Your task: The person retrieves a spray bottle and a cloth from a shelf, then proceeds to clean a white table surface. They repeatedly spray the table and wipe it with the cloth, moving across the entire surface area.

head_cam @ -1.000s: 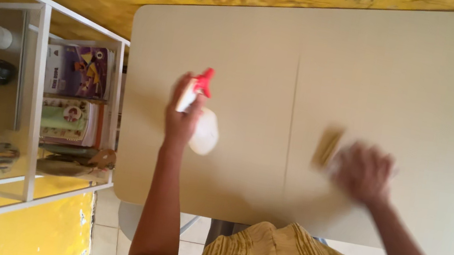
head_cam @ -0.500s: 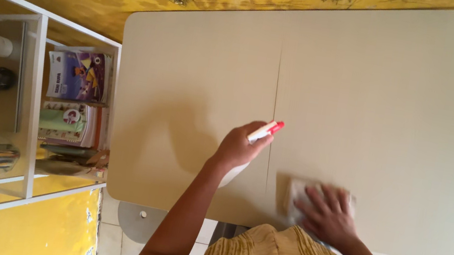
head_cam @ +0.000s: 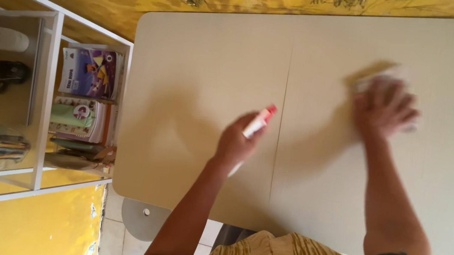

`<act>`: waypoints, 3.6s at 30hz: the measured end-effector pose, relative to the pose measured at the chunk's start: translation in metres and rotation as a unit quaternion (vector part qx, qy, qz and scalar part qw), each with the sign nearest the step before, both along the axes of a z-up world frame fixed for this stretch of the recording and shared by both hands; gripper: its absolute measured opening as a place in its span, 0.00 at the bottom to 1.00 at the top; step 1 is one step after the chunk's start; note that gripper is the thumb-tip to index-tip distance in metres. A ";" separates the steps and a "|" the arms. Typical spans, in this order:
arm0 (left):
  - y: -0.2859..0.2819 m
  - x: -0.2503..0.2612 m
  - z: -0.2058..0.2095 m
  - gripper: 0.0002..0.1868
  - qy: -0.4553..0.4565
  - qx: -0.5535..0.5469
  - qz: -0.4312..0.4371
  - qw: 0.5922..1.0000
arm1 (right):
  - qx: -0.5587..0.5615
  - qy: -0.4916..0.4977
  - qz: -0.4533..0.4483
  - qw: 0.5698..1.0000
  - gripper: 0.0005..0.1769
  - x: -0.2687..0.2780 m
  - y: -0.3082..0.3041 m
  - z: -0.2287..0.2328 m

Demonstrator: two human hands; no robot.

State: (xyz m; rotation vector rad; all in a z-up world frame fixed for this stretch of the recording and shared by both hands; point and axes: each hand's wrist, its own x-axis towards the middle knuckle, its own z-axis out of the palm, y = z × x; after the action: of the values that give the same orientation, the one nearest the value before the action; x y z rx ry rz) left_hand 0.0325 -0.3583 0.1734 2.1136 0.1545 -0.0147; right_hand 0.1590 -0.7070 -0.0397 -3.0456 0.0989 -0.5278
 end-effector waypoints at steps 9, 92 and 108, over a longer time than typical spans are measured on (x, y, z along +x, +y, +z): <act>0.067 0.060 -0.035 0.23 -0.188 -0.111 0.176 0.960 | -0.090 0.209 0.436 0.871 0.26 -0.254 0.122 0.104; -0.019 0.014 -0.180 0.25 -0.095 0.351 0.018 0.931 | -0.004 0.220 0.386 0.896 0.38 -0.157 0.021 0.037; -0.018 0.013 -0.182 0.24 -0.101 0.354 0.014 0.930 | 0.043 0.075 0.262 0.961 0.40 -0.096 0.085 0.045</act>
State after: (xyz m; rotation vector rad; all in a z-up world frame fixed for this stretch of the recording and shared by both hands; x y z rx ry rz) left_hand 0.0456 -0.3766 -0.0081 2.8153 0.0677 0.3205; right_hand 0.0629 -0.6221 0.0052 -2.8429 -0.6406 -0.2430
